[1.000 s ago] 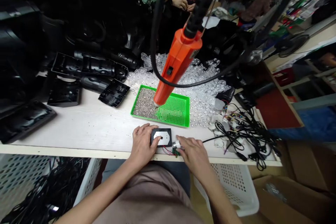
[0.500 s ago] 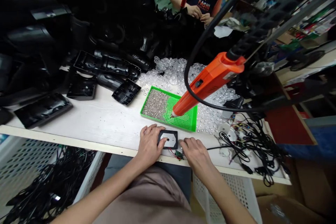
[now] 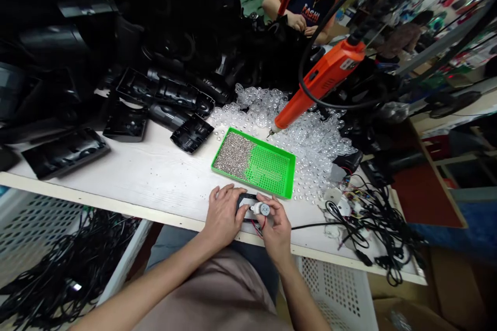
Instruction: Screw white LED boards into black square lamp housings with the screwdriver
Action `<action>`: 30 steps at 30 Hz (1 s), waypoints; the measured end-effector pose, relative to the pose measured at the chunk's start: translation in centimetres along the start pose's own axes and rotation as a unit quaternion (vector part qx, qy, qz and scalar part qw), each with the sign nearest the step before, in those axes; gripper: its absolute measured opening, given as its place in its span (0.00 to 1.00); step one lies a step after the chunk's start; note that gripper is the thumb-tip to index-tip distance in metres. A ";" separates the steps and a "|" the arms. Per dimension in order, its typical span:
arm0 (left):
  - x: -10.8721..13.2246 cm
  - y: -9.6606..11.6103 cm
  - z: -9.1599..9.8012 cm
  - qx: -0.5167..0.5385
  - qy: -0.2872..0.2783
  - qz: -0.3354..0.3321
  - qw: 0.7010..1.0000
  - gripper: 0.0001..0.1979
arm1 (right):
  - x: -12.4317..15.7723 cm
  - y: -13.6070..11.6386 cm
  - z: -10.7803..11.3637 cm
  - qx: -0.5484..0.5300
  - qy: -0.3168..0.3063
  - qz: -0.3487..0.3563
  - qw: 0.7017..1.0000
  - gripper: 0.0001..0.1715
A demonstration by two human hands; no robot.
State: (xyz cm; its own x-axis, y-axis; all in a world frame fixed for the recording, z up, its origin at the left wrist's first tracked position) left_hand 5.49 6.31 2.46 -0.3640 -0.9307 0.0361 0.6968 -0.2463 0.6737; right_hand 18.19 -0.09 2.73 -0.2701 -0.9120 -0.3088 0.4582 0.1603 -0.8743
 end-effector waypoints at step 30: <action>0.4 -0.3 0.5 -0.004 0.025 -0.015 1.000 0.22 | -2.7 -5.6 0.3 0.318 -0.207 0.161 0.911 0.16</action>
State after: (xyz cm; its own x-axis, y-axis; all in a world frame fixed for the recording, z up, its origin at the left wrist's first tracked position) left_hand 4.82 6.20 2.61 -0.3541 -0.9350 -0.0213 0.6904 -0.2767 0.6684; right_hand 16.64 1.33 8.60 0.2478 -0.9415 -0.2284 0.8905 0.3142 -0.3291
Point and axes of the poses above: each hand's wrist, its own x-axis away from the middle knuckle, its own z-axis out of the back of the hand, y = z × x, the point moved 10 cm from there along -x, towards the middle knuckle, and after that the axes turned 11 degrees about z, right-handed, at the moved point
